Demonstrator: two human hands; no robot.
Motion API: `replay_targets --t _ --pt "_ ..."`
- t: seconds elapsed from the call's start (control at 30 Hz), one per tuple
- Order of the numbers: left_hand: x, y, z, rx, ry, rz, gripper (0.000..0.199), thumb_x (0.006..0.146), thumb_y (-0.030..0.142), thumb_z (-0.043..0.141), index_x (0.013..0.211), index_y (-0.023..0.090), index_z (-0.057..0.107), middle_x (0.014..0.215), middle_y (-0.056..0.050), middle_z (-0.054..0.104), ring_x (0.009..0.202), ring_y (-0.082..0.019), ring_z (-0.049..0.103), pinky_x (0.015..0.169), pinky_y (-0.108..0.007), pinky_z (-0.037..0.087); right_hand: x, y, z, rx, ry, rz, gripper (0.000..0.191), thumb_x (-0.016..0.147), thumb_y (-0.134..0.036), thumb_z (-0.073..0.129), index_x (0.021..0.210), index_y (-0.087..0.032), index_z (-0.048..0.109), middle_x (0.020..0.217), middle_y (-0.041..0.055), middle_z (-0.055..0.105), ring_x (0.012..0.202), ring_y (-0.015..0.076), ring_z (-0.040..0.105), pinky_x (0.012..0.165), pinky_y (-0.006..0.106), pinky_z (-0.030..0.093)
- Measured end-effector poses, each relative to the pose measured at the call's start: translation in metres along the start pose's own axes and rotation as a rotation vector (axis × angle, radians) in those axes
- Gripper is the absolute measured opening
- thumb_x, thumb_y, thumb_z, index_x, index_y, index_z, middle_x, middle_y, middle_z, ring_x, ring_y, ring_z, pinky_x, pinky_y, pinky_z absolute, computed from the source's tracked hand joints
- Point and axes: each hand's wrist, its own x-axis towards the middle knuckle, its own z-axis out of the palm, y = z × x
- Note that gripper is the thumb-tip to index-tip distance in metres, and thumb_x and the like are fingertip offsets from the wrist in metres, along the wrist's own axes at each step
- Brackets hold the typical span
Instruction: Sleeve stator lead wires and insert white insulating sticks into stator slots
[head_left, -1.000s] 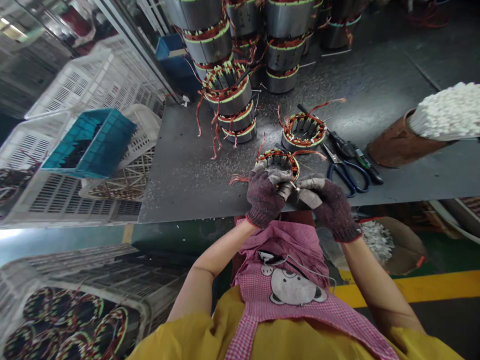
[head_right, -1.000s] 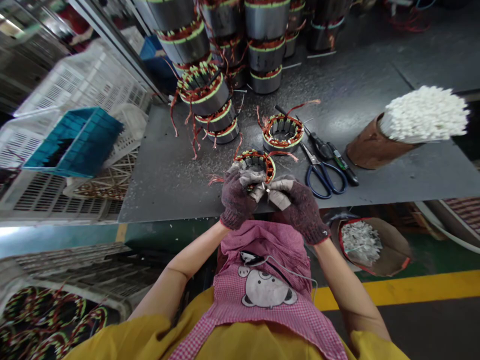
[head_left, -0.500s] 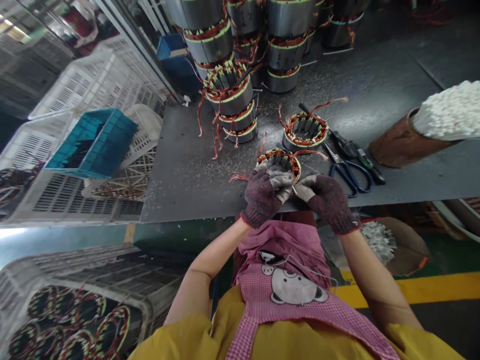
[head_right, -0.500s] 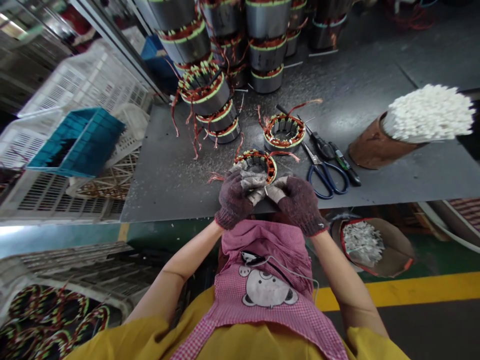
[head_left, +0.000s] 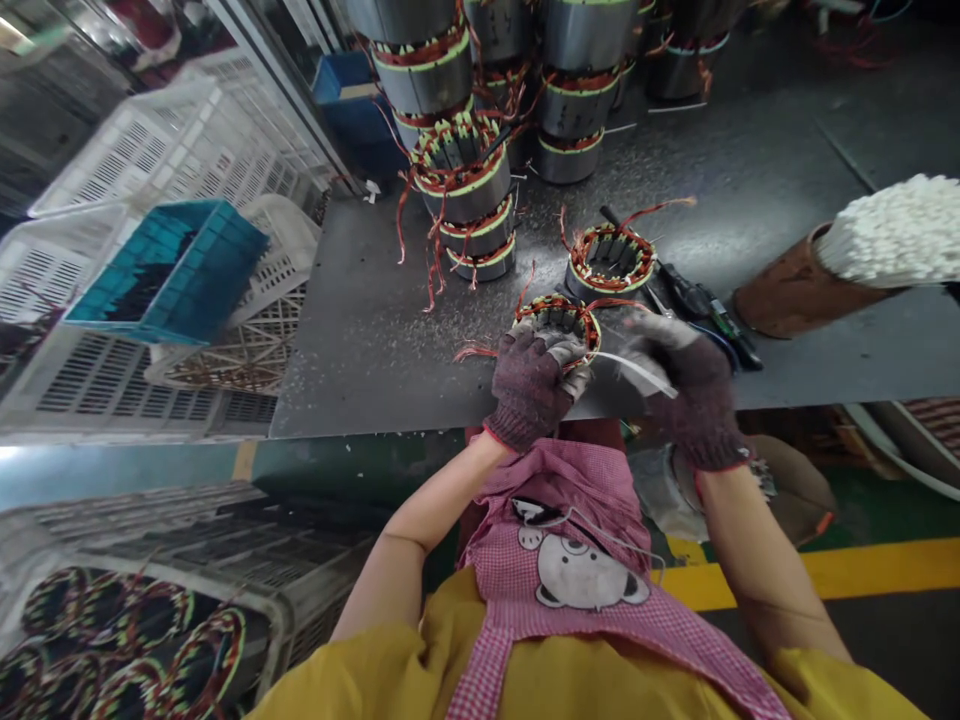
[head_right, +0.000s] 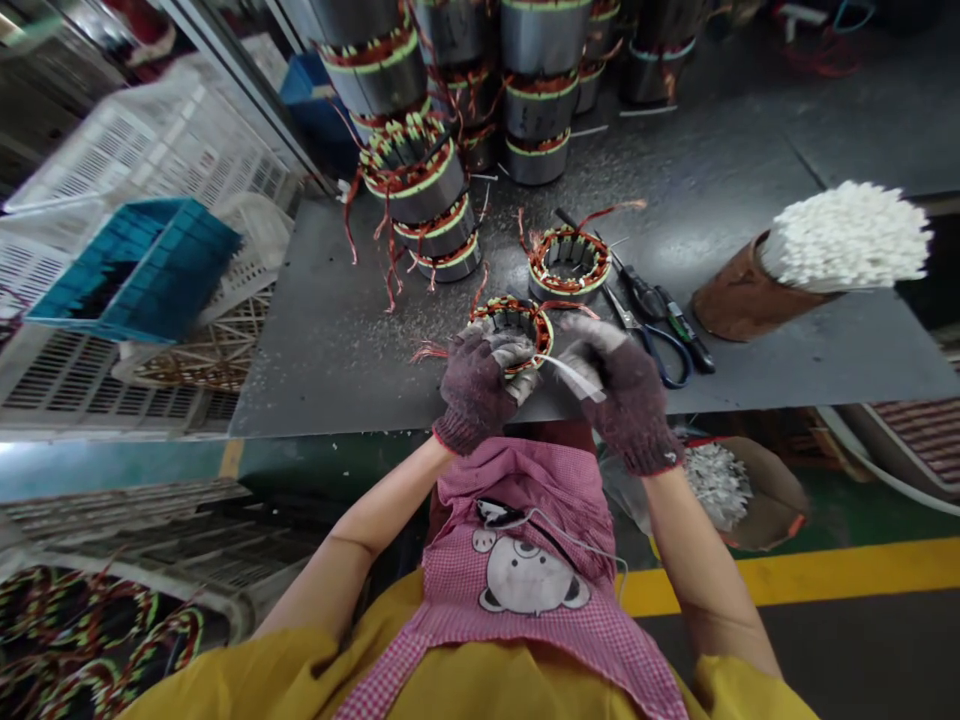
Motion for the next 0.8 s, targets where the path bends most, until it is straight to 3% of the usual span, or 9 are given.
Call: replay_targets --t 0.1,0.2,0.33,0.4,0.47,0.57,0.63,0.7,0.8 --pt "-0.002 -0.005 -0.005 0.009 -0.054 0.023 0.021 0.099 0.038 0.074 0.113 0.027 0.084 0.115 -0.008 0.086 0.115 -0.03 0.077 0.122 -0.058 0.052 -0.001 0.014 0.012 0.13 -0.216 0.1 0.024 0.095 -0.048 0.08 0.099 -0.025 0.083 0.088 0.0058 0.081 0.079 0.0244 0.074 0.075 0.04 0.064" --pt "-0.003 -0.008 -0.005 0.003 -0.019 0.009 0.03 0.1 0.04 0.074 0.125 0.024 0.081 0.121 -0.011 0.085 0.118 -0.03 0.078 0.121 -0.055 0.054 -0.005 0.014 0.024 0.259 -0.148 0.273 0.033 0.093 -0.052 0.077 0.077 -0.024 0.073 0.066 0.0003 0.069 0.057 0.0173 0.061 0.052 0.03 0.051" --pt "-0.004 -0.003 0.005 0.034 0.065 -0.031 0.044 0.097 0.039 0.077 0.137 0.02 0.074 0.128 -0.015 0.083 0.124 -0.033 0.077 0.119 -0.054 0.056 -0.002 -0.001 0.036 0.403 0.011 0.405 0.038 0.088 -0.052 0.08 0.068 -0.024 0.064 0.061 -0.0003 0.063 0.05 0.0153 0.056 0.044 0.028 0.045" --pt "-0.007 0.005 0.014 0.04 0.115 -0.048 0.047 0.097 0.038 0.076 0.14 0.018 0.071 0.127 -0.017 0.083 0.124 -0.035 0.077 0.12 -0.058 0.055 0.001 -0.008 0.038 0.425 0.092 0.337 0.033 0.093 -0.053 0.077 0.077 -0.025 0.07 0.072 0.0025 0.071 0.06 0.0191 0.066 0.052 0.032 0.056" --pt "-0.013 0.016 0.021 0.019 0.181 -0.075 0.052 0.099 0.038 0.074 0.145 0.017 0.065 0.131 -0.019 0.081 0.127 -0.037 0.076 0.122 -0.061 0.054 0.001 -0.009 0.035 0.35 0.164 0.169 0.024 0.1 -0.048 0.071 0.102 -0.026 0.08 0.1 0.0072 0.082 0.091 0.0264 0.079 0.08 0.042 0.069" --pt "-0.026 0.033 0.022 -0.056 0.302 -0.065 0.058 0.103 0.037 0.069 0.156 0.018 0.053 0.141 -0.02 0.078 0.138 -0.035 0.073 0.125 -0.059 0.055 -0.005 -0.003 0.026 0.014 0.102 -0.088 0.035 0.104 -0.037 0.067 0.135 -0.029 0.081 0.141 0.0101 0.079 0.135 0.0346 0.073 0.12 0.056 0.058" --pt "-0.03 0.033 0.014 -0.092 0.357 0.021 0.061 0.105 0.039 0.068 0.16 0.021 0.048 0.145 -0.019 0.076 0.141 -0.033 0.071 0.126 -0.056 0.055 -0.009 0.005 0.022 -0.176 -0.036 -0.164 0.037 0.103 -0.033 0.065 0.136 -0.029 0.082 0.145 0.0095 0.078 0.139 0.0368 0.071 0.123 0.059 0.055" --pt "-0.024 0.017 0.002 -0.078 0.337 0.16 0.06 0.104 0.044 0.071 0.157 0.022 0.051 0.146 -0.019 0.076 0.141 -0.032 0.071 0.13 -0.058 0.052 -0.01 0.014 0.022 -0.222 -0.1 -0.192 0.035 0.103 -0.031 0.062 0.13 -0.029 0.085 0.141 0.009 0.08 0.136 0.0361 0.072 0.12 0.057 0.058" --pt "0.005 -0.028 -0.013 -0.028 0.088 0.383 0.044 0.104 0.053 0.072 0.137 0.025 0.067 0.14 -0.013 0.079 0.138 -0.032 0.073 0.133 -0.062 0.047 -0.007 0.026 0.028 -0.142 -0.09 -0.205 0.03 0.103 -0.03 0.062 0.121 -0.028 0.087 0.137 0.0089 0.082 0.132 0.034 0.074 0.117 0.054 0.06"
